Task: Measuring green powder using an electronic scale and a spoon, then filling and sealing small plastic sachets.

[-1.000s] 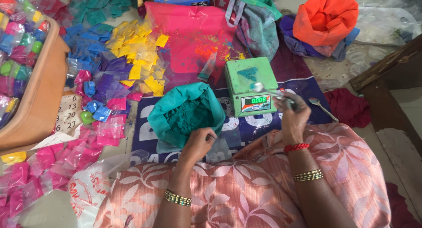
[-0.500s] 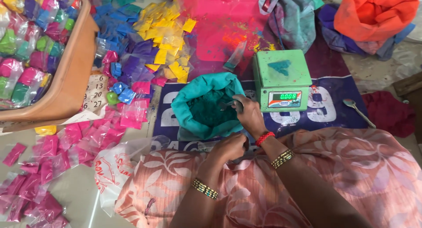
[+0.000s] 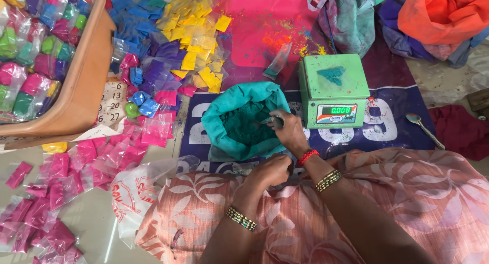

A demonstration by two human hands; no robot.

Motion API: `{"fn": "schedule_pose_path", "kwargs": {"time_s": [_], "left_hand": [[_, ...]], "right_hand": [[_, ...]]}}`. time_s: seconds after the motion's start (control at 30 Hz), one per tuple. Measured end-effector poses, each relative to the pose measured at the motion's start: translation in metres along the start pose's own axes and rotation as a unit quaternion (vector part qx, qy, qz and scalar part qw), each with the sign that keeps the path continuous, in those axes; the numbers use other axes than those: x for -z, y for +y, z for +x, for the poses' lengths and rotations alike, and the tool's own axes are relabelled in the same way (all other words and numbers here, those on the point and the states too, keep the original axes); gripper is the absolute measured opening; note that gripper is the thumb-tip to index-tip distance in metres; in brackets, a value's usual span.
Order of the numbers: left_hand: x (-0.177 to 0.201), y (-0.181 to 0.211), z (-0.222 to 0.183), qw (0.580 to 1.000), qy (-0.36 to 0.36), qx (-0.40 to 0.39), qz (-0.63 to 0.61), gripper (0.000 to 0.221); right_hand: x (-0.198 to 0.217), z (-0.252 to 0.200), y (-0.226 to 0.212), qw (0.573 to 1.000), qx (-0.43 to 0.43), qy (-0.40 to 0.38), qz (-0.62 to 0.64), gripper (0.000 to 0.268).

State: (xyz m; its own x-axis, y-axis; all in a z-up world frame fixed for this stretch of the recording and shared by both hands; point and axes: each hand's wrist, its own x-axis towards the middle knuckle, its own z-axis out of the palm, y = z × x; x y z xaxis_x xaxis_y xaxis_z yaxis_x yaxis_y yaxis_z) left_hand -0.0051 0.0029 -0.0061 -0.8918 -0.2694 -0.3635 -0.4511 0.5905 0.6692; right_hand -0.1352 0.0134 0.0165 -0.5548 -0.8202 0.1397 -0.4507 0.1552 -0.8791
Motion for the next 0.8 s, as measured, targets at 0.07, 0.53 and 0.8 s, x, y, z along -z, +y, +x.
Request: {"fn": "schedule_pose_path", "kwargs": {"time_s": [0.07,0.53,0.8], "left_hand": [[-0.007,-0.005,0.004,1.0,0.005,-0.013,0.001,0.022],[0.004,-0.005,-0.003,0.999,0.003,-0.04,-0.028,0.022],[0.01,0.003,-0.009,0.999,-0.017,-0.01,-0.03,0.026]], "right_hand": [[0.004,-0.002,0.004,1.0,-0.016,-0.002,0.022,0.023],[0.081,-0.044,-0.006,0.902,-0.222,0.118,0.351,0.015],[0.173,-0.06,0.03,0.886,-0.148,0.287,0.333,0.01]]}}
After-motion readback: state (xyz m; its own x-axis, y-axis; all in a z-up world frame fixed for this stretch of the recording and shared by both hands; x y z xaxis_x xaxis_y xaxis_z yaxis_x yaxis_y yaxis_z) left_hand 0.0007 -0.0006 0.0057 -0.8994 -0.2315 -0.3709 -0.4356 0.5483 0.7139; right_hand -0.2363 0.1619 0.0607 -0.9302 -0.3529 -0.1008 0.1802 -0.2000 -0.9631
